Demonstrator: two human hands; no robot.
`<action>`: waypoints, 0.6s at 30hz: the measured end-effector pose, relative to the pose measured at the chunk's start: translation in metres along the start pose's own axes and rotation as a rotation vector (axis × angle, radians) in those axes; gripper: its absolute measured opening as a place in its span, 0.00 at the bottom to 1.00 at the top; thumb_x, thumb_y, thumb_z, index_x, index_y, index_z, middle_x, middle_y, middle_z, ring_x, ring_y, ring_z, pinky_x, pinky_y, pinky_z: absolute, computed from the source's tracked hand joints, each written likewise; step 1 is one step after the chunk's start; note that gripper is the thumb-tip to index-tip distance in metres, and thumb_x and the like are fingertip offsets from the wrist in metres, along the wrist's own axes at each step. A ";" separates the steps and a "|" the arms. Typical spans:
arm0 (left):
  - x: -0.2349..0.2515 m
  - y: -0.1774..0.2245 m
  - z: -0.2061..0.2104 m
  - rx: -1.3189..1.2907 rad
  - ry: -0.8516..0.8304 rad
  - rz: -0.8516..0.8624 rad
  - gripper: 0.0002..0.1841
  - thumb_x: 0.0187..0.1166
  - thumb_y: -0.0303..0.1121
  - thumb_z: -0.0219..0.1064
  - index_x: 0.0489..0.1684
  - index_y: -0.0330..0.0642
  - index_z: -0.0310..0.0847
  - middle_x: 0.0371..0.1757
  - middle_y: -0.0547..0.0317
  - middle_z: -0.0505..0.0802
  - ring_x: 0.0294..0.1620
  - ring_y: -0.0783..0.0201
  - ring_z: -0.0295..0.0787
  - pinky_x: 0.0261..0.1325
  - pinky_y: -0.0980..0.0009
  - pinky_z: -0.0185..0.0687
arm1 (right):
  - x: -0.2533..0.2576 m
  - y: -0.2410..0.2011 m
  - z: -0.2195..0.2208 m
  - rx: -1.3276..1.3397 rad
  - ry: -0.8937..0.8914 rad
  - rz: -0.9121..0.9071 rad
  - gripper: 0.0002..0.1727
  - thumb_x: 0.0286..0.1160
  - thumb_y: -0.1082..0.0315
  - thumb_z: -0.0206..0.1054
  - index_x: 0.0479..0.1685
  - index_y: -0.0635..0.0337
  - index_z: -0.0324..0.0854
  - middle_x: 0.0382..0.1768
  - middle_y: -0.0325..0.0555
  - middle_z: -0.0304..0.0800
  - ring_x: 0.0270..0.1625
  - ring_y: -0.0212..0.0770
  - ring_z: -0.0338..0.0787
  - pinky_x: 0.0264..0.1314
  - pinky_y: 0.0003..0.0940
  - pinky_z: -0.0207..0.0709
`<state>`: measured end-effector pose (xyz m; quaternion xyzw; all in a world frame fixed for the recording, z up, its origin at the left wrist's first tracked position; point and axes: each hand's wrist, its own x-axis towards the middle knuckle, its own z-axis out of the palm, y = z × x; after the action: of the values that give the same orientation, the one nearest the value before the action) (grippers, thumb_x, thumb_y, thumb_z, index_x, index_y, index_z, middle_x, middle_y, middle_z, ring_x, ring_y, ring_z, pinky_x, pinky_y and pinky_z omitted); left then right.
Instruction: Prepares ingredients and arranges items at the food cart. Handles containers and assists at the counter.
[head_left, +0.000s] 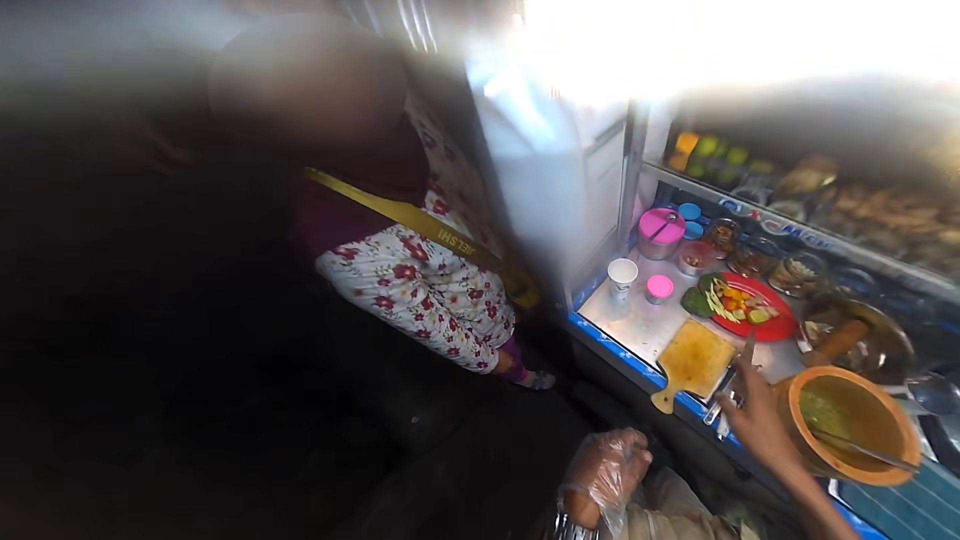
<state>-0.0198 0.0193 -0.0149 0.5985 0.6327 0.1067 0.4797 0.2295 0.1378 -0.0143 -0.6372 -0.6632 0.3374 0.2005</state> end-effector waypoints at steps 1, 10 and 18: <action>0.000 0.000 -0.002 0.005 0.000 0.007 0.20 0.86 0.48 0.60 0.68 0.52 0.86 0.61 0.58 0.94 0.64 0.61 0.90 0.74 0.55 0.79 | 0.000 0.009 0.025 -0.041 0.008 0.075 0.42 0.74 0.67 0.70 0.90 0.67 0.56 0.84 0.74 0.61 0.84 0.70 0.67 0.83 0.63 0.67; -0.002 -0.002 -0.006 0.003 0.018 0.021 0.20 0.86 0.49 0.59 0.68 0.53 0.86 0.60 0.58 0.94 0.64 0.61 0.90 0.73 0.56 0.79 | 0.023 0.118 0.123 -0.491 0.240 0.281 0.40 0.83 0.61 0.54 0.94 0.67 0.46 0.91 0.72 0.49 0.84 0.72 0.69 0.79 0.64 0.71; -0.002 -0.001 -0.006 0.013 0.009 0.023 0.20 0.87 0.48 0.59 0.67 0.52 0.86 0.60 0.57 0.94 0.63 0.60 0.90 0.72 0.56 0.79 | 0.034 0.095 0.119 -0.442 0.281 0.473 0.40 0.77 0.71 0.61 0.92 0.66 0.50 0.82 0.78 0.61 0.79 0.73 0.74 0.75 0.59 0.76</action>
<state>-0.0252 0.0203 -0.0115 0.6085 0.6286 0.1107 0.4715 0.2099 0.1446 -0.1690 -0.8414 -0.5203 0.1317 0.0636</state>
